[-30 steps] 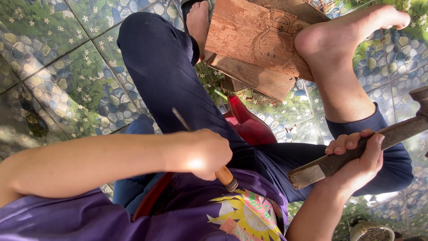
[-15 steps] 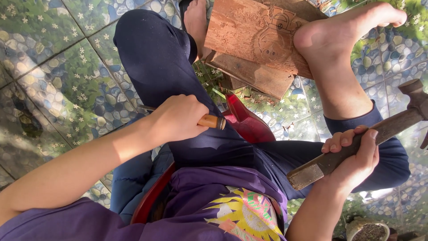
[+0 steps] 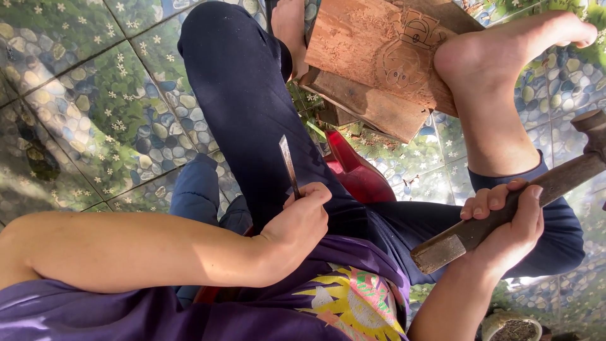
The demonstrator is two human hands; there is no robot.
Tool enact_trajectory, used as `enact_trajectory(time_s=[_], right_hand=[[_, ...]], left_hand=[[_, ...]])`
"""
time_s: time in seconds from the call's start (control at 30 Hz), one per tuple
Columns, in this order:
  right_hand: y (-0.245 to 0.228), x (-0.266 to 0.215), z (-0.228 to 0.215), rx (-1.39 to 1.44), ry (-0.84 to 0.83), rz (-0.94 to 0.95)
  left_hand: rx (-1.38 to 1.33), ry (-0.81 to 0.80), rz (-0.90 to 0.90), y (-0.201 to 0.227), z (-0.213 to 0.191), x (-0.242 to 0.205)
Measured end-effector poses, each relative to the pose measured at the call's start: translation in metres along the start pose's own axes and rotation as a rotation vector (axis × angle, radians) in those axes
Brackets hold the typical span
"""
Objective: Carving a design into a wooden board using a hammer and a chisel.
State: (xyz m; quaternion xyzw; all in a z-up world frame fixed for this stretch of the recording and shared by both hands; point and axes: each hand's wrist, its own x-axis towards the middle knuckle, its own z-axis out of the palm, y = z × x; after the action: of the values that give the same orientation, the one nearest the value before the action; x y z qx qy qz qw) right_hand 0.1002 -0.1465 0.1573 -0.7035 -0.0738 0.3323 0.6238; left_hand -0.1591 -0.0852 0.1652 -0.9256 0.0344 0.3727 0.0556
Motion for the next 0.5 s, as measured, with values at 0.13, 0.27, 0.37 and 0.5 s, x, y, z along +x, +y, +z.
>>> enact_trajectory(time_s=[0.13,0.27,0.37,0.5], right_hand=[[0.003,0.002,-0.002,0.003,-0.01,0.016],[0.004,0.002,-0.001,-0.01,0.031,0.028],[0.007,0.004,-0.005,-0.005,0.021,0.028],[0.018,0.023,-0.01,0.167,0.015,0.18]], left_hand=[[0.011,0.0,0.003,0.001,-0.003,0.001],[0.067,-0.001,0.021,0.001,-0.004,0.0],[0.038,0.048,0.063,-0.013,-0.012,0.0],[-0.142,0.935,-0.31,-0.038,0.013,0.084]])
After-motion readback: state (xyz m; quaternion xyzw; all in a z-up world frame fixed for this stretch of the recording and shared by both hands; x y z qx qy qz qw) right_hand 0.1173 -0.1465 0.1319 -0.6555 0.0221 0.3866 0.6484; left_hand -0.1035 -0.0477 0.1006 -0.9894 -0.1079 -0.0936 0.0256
